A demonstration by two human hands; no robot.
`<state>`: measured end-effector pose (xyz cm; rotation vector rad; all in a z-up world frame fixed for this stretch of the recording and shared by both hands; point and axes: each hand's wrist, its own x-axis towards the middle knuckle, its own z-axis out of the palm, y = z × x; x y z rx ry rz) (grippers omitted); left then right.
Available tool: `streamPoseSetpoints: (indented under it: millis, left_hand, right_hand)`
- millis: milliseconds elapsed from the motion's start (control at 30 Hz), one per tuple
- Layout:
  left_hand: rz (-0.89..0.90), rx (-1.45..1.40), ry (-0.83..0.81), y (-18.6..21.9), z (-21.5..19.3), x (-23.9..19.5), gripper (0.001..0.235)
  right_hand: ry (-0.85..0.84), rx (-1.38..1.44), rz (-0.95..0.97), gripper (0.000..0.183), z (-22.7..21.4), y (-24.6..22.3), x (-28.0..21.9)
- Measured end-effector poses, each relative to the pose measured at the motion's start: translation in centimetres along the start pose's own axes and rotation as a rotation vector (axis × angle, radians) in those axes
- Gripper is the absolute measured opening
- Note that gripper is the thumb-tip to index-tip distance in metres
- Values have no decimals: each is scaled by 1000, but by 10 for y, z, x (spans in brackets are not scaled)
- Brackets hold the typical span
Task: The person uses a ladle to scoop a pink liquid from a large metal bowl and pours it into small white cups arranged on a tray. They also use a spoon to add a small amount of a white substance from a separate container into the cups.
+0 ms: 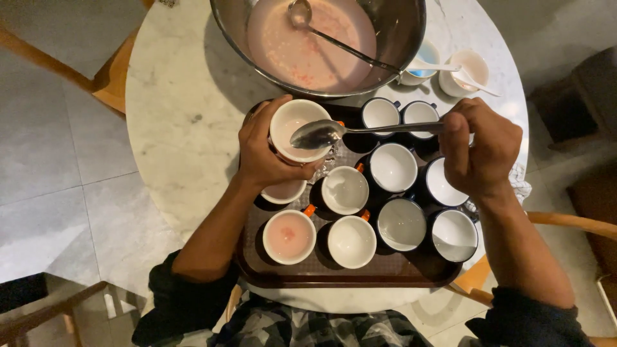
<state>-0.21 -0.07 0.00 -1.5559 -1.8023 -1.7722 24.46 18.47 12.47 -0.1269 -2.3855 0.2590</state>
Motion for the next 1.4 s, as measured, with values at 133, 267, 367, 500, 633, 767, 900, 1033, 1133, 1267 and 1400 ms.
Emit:
streamPoseSetpoints:
  millis: [133,267,367,500,633,767,900,1033,1133,1267,1400]
  left_hand:
    - [18,-5,22,2,-1,3,91]
    - [46,-1,19,1,-2,5,91]
    - [36,12,13,0,-2,3,91]
    - [34,22,15,-4,-2,0,94]
    - [43,56,11,-4,0,0,95]
    - [61,67,10,-2,0,2,93]
    - [64,65,22,2,0,5,92]
    - [54,59,15,4,-2,7,91]
    - [29,55,7,4,-3,7,91]
    - [18,26,18,4,-3,6,95]
    - [-45,63,11,6,-2,5,99]
  right_hand:
    - [64,87,296,45,13,14,-6]
    - [194,392,464,45,27,41,6]
    - [242,369,495,45,41,74,13]
    - [123,105,476,47,70,108,28]
    - [1,9,661,54,105,148,31]
    - [-79,-107,621,49,128,149,47]
    - [-180,-289,589,49,147,147,59]
    - [-216,-304,626,49,160,140,69]
    - [-259,-287,646,49,161,131,72]
    - [-294,-268,649,50,160,127,74]
    - [-354,-288,622,43,167,133,76]
